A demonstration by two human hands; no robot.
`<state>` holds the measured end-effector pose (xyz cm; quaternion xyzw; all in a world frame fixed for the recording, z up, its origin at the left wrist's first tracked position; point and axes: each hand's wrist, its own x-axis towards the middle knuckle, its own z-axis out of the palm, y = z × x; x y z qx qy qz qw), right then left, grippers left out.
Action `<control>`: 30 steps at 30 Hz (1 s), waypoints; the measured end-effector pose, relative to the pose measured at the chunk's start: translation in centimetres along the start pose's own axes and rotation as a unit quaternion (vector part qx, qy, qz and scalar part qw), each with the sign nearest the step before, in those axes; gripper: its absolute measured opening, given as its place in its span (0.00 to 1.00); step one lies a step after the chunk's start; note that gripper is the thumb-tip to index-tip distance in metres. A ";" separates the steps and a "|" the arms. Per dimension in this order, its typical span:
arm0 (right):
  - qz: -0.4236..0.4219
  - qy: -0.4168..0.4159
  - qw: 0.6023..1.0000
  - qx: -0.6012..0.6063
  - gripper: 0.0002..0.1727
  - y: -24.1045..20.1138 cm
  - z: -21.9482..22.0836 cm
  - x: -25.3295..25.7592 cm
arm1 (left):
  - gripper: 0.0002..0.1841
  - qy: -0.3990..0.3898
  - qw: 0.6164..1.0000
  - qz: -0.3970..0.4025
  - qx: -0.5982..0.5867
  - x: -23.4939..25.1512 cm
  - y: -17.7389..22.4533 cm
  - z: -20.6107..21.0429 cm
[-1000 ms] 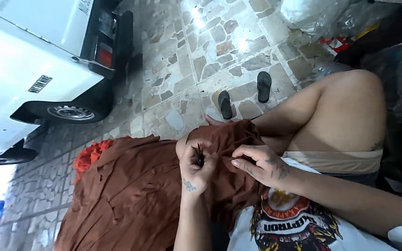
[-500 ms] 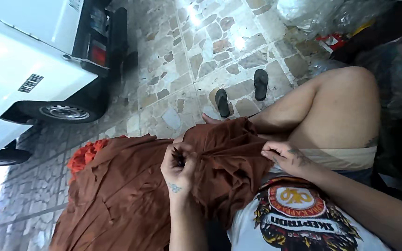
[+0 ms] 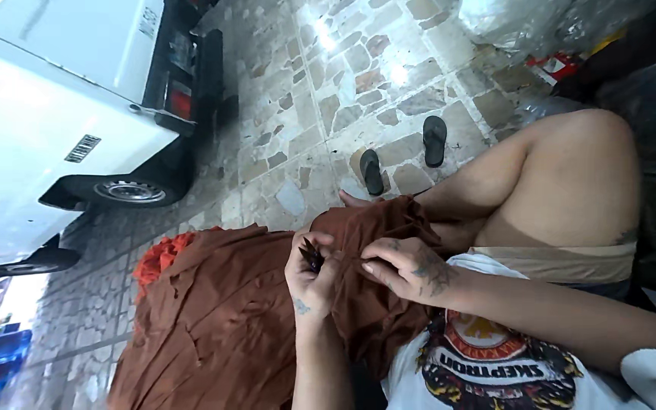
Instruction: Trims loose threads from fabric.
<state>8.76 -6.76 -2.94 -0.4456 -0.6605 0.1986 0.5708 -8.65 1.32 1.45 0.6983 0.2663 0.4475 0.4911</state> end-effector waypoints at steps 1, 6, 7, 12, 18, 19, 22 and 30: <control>-0.003 0.008 1.000 -0.019 0.12 0.1 -0.4 -0.2 | 0.14 0.001 1.000 -0.007 0.012 -0.2 -0.3 0.2; 0.006 0.008 0.994 -0.112 0.15 1.1 -2.1 -1.5 | 0.14 0.009 1.000 -0.017 0.016 -0.6 -1.5 1.4; 0.021 0.004 0.993 -0.116 0.15 1.3 -2.3 -1.8 | 0.14 0.015 0.999 -0.023 0.019 -0.7 -1.7 1.5; 0.065 0.005 0.991 -0.116 0.15 2.3 -2.6 -3.6 | 0.13 0.038 0.996 -0.051 0.059 -1.5 -2.4 2.3; 0.101 -0.012 0.989 -0.110 0.17 3.6 -4.3 -6.2 | 0.13 0.060 0.992 -0.079 0.072 -2.2 -3.3 1.6; 0.104 -0.018 0.988 -0.115 0.17 3.8 -4.6 -6.6 | 0.13 0.061 0.991 -0.086 0.080 -2.4 -3.4 1.7; 0.166 -0.076 0.974 -0.136 0.17 4.3 -6.5 -7.4 | 0.13 0.072 0.990 -0.099 0.073 -2.7 -4.0 1.1; 0.066 -0.114 0.985 -0.113 0.19 1.3 -3.4 -1.5 | 0.13 0.009 0.997 -0.058 -0.056 -2.9 -2.3 0.3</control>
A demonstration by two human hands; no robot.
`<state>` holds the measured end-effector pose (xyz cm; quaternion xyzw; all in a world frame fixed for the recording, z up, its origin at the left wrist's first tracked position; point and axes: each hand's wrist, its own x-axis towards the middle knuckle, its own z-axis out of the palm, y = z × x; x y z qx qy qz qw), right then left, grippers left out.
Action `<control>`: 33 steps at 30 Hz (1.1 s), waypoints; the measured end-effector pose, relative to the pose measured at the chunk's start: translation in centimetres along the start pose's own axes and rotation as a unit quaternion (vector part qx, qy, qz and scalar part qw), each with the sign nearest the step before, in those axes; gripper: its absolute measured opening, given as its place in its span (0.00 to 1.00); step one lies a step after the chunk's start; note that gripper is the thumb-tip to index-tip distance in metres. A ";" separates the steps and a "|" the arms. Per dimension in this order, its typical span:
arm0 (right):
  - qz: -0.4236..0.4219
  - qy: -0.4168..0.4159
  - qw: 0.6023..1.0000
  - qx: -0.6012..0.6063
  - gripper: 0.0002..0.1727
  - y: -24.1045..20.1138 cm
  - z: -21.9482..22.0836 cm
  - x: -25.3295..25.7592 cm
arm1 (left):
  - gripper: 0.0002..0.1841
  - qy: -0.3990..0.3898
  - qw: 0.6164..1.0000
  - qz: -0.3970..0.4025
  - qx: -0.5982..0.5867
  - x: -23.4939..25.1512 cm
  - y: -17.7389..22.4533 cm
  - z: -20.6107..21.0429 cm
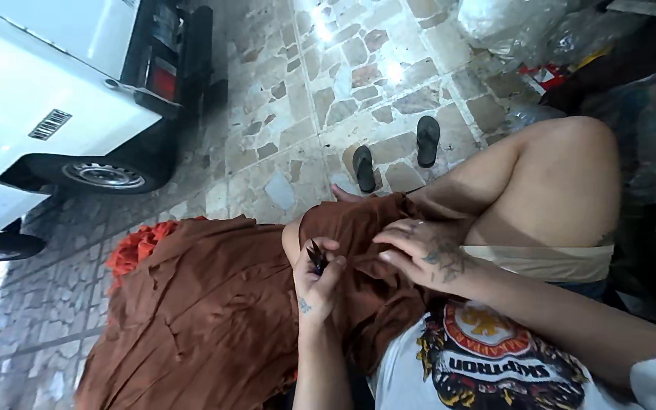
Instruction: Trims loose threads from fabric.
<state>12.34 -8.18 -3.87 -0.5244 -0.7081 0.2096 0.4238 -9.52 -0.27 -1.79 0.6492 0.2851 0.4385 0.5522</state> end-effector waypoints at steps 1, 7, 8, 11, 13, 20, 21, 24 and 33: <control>-0.018 -0.024 0.998 0.047 0.18 -0.6 0.5 1.0 | 0.13 -0.004 1.000 0.004 -0.013 0.1 0.3 0.2; -0.082 0.060 0.994 0.038 0.13 -1.4 2.5 1.3 | 0.13 -0.017 1.000 0.007 0.011 0.8 0.6 0.6; -0.089 0.086 0.992 0.006 0.14 -1.3 2.3 1.0 | 0.13 -0.022 0.999 0.003 0.023 0.8 0.3 0.7; -0.088 0.107 0.989 -0.056 0.14 -0.6 1.6 0.2 | 0.12 -0.028 0.997 -0.010 0.067 1.0 -0.4 1.6; -0.075 0.107 0.989 -0.066 0.14 0.3 1.6 -0.5 | 0.12 -0.012 0.996 -0.023 0.090 1.2 -0.4 2.2; -0.014 0.103 0.994 -0.023 0.14 1.8 1.3 -2.9 | 0.12 0.005 0.988 -0.077 0.136 0.9 -0.3 2.1; -0.006 0.103 0.994 -0.019 0.14 1.9 1.4 -3.1 | 0.12 0.008 0.986 -0.080 0.148 0.9 -0.3 2.0; 0.021 0.094 0.995 0.011 0.14 2.2 1.4 -3.4 | 0.12 0.020 0.985 -0.073 0.156 1.0 -0.2 1.6; 0.067 0.074 0.995 0.025 0.15 2.0 1.1 -2.7 | 0.07 -0.075 0.958 -0.064 0.269 1.4 1.8 -0.6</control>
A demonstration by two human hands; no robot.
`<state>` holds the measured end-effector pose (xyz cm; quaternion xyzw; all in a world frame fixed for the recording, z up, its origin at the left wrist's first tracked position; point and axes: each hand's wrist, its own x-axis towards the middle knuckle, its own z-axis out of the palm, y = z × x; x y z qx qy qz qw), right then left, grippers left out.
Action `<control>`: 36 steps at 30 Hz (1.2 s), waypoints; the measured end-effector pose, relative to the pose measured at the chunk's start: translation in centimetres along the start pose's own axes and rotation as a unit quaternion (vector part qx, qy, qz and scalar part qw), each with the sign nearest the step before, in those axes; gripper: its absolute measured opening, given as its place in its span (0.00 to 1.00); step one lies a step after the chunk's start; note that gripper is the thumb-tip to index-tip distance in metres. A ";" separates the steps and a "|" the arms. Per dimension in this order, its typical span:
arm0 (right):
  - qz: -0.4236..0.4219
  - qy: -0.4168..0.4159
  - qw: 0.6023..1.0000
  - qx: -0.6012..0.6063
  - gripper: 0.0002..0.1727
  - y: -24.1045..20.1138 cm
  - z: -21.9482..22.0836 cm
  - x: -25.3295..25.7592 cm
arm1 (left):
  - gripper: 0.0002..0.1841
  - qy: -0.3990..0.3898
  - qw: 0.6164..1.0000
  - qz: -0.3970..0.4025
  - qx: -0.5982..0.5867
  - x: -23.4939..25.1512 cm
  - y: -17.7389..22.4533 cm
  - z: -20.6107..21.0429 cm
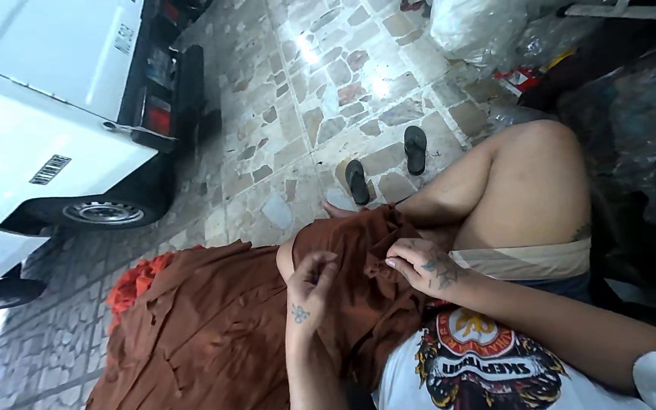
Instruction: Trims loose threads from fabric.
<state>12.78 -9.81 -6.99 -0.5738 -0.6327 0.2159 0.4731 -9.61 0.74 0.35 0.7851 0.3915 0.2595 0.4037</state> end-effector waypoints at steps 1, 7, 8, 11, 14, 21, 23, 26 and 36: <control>0.002 0.014 1.000 -0.001 0.15 -0.1 -0.2 0.3 | 0.08 -0.069 0.997 -0.010 0.037 -0.4 0.5 -0.5; -0.009 0.026 0.999 0.038 0.15 -0.9 0.4 0.6 | 0.11 -0.122 0.931 0.020 -0.344 -1.9 1.1 1.8; -0.015 0.018 0.998 0.053 0.15 -1.1 0.6 0.5 | 0.12 -0.077 0.911 0.021 -0.404 -1.5 1.0 2.4; -0.026 0.010 0.996 0.087 0.14 -1.3 0.9 0.4 | 0.13 -0.020 0.881 0.032 -0.471 0.1 0.9 3.6; -0.030 0.020 0.995 0.091 0.14 -1.1 0.8 0.2 | 0.14 -0.025 0.864 0.004 -0.504 0.7 0.9 4.8; -0.023 0.005 0.998 0.065 0.16 -0.1 0.0 -0.3 | 0.10 0.070 0.954 -0.024 -0.292 0.8 0.5 3.0; -0.052 0.005 0.998 0.040 0.15 0.1 -0.2 -0.2 | 0.11 -0.001 0.999 0.026 -0.019 0.4 0.2 1.8; -0.085 0.006 0.996 -0.005 0.14 0.4 -0.4 -0.1 | 0.17 -0.124 0.972 0.030 0.198 0.1 0.2 1.4; -0.071 -0.011 0.996 0.051 0.14 -0.1 -0.8 -0.5 | 0.20 -0.099 0.991 0.091 0.000 0.8 -1.2 1.4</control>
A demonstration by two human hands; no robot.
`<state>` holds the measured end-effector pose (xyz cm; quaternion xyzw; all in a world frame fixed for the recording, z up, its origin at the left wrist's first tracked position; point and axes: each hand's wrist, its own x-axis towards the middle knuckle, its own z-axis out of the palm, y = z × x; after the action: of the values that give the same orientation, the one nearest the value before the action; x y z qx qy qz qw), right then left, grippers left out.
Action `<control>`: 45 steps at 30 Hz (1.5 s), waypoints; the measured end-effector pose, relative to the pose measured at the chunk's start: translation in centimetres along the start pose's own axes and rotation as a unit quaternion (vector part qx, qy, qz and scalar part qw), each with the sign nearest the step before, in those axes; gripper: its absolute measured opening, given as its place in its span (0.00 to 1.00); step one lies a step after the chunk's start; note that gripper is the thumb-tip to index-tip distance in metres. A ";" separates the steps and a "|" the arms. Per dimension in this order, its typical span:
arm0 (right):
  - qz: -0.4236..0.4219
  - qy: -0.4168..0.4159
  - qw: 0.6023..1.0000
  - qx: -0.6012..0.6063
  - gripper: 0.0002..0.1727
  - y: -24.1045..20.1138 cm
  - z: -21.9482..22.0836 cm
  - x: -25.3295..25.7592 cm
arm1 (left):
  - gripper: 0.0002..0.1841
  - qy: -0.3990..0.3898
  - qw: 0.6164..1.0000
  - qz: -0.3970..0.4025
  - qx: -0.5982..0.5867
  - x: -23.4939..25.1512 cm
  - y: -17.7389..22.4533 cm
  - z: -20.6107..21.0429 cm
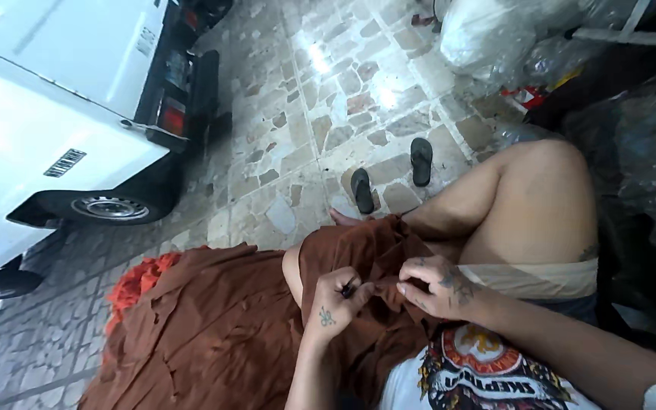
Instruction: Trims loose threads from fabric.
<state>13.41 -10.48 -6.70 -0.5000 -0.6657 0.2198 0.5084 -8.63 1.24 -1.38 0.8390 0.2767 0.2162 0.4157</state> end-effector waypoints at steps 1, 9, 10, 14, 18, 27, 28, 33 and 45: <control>-0.001 0.000 1.000 0.007 0.13 0.0 -0.2 0.0 | 0.20 0.004 1.000 -0.002 -0.005 0.0 0.0 0.0; 0.072 0.022 0.996 0.056 0.10 -0.3 -1.4 -1.6 | 0.18 0.068 0.997 -0.014 -0.020 -1.0 -1.1 -1.0; 0.083 0.016 0.994 0.066 0.10 -0.4 -1.5 -1.9 | 0.17 0.068 0.997 -0.016 -0.023 -1.2 -1.1 -1.0; 0.131 -0.012 0.988 0.086 0.11 -0.1 -1.5 -2.6 | 0.17 0.078 0.997 -0.010 -0.018 -1.4 -0.9 -0.9; 0.189 -0.086 0.978 -0.003 0.15 0.8 -2.2 -2.1 | 0.17 0.090 0.996 -0.008 -0.001 -1.5 -1.4 -1.4; 0.017 -0.059 0.998 0.024 0.17 -1.9 2.8 3.4 | 0.15 0.048 0.987 -0.016 -0.151 -0.6 -0.4 -0.7; 0.013 -0.043 0.998 0.039 0.14 -1.8 3.4 3.4 | 0.14 0.050 0.984 -0.017 -0.170 -0.4 -0.5 -0.5; -0.021 0.009 0.999 0.023 0.13 -1.5 3.0 2.5 | 0.13 0.036 0.988 -0.024 -0.145 -0.1 -0.8 0.2; 0.097 -0.006 0.994 -0.043 0.16 1.1 -0.7 -1.4 | 0.11 0.357 0.904 -0.099 -0.215 -0.7 -1.2 -4.1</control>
<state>14.48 -11.44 -7.97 -0.5827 -0.6259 0.2423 0.4582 -11.93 3.69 -0.16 0.5642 0.4353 0.5134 0.4782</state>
